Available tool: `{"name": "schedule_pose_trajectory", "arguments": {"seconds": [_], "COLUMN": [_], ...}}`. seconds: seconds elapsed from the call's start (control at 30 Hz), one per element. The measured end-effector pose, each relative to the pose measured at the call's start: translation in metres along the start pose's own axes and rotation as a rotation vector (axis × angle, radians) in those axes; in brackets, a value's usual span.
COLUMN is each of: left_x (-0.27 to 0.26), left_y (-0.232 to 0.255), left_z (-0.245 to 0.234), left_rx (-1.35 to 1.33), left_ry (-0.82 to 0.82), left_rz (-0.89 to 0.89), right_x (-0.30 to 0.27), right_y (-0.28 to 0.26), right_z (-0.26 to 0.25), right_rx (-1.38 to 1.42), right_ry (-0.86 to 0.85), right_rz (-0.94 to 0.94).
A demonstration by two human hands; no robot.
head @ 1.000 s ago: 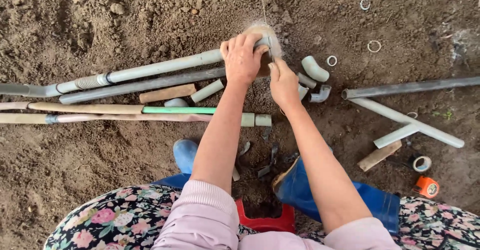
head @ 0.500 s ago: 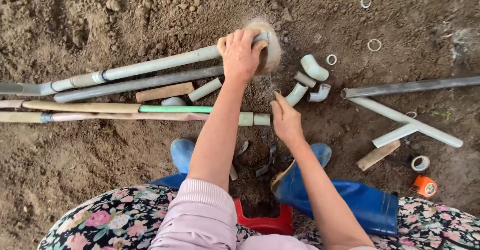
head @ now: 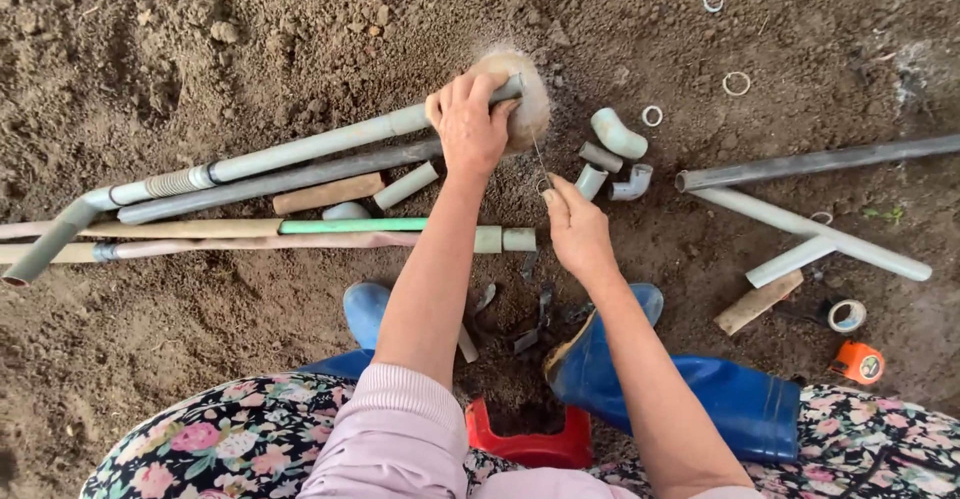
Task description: The person sits on a small red stool on the ground and assembles various plastic pipes and fittings. They connect a green pipe to a gray pipe and then insert a black pipe into the assembly. Later, they use a knife to scrape the surface of a coconut shell.
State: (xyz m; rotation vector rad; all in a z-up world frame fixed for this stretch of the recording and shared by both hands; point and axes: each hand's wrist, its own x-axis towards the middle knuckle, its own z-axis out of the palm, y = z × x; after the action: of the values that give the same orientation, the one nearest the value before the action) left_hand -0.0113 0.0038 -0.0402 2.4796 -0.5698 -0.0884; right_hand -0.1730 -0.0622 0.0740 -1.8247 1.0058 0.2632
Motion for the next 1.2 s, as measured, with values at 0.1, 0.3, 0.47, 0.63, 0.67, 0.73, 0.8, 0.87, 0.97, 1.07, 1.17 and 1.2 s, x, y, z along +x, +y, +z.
{"name": "schedule_pose_trajectory", "arguments": {"seconds": [0.1, 0.3, 0.47, 0.63, 0.67, 0.73, 0.8, 0.87, 0.97, 1.07, 1.17, 1.2], "left_x": [0.003, 0.001, 0.004, 0.008, 0.01, 0.006, 0.007, 0.007, 0.006, 0.01, 0.017, 0.018], "left_y": [0.001, 0.002, -0.003, -0.006, -0.006, -0.003, -0.005, -0.004, -0.003, -0.005, -0.008, -0.009], "left_z": [0.003, -0.002, 0.004, 0.0, 0.0, 0.003, 0.001, 0.0, -0.007, -0.007, -0.01, -0.014], "left_rx": [0.006, 0.018, 0.036, 0.051, 0.062, 0.055, 0.064, 0.057, 0.033, 0.056, 0.071, 0.075], "left_ry": [-0.017, -0.015, -0.027, -0.048, -0.051, -0.039, -0.028, -0.027, -0.039, -0.065, -0.066, -0.068], "left_rz": [-0.011, -0.022, -0.015, -0.009, 0.002, 0.005, 0.003, 0.016, 0.036, 0.039, 0.09, 0.088], "right_x": [0.0, 0.043, 0.064, 0.046, 0.037, 0.008, -0.003, -0.001, -0.002, -0.019, -0.014, -0.014], "right_y": [-0.007, -0.013, -0.043, -0.028, -0.022, -0.016, -0.009, 0.004, 0.001, -0.014, -0.001, 0.003], "right_z": [-0.004, -0.001, 0.012, 0.011, 0.01, 0.003, -0.003, -0.013, -0.02, -0.015, -0.014, -0.015], "right_rx": [-0.025, -0.013, -0.029, -0.024, -0.009, -0.013, -0.007, 0.032, 0.049, 0.157, 0.163, 0.165], "right_ry": [0.004, 0.018, 0.016, -0.017, -0.031, -0.037, -0.056, 0.043, 0.094, 0.089, 0.061, 0.057], "right_rz": [-0.009, -0.061, -0.145, -0.12, -0.096, -0.05, -0.005, -0.002, -0.049, -0.071, 0.039, 0.041]}}
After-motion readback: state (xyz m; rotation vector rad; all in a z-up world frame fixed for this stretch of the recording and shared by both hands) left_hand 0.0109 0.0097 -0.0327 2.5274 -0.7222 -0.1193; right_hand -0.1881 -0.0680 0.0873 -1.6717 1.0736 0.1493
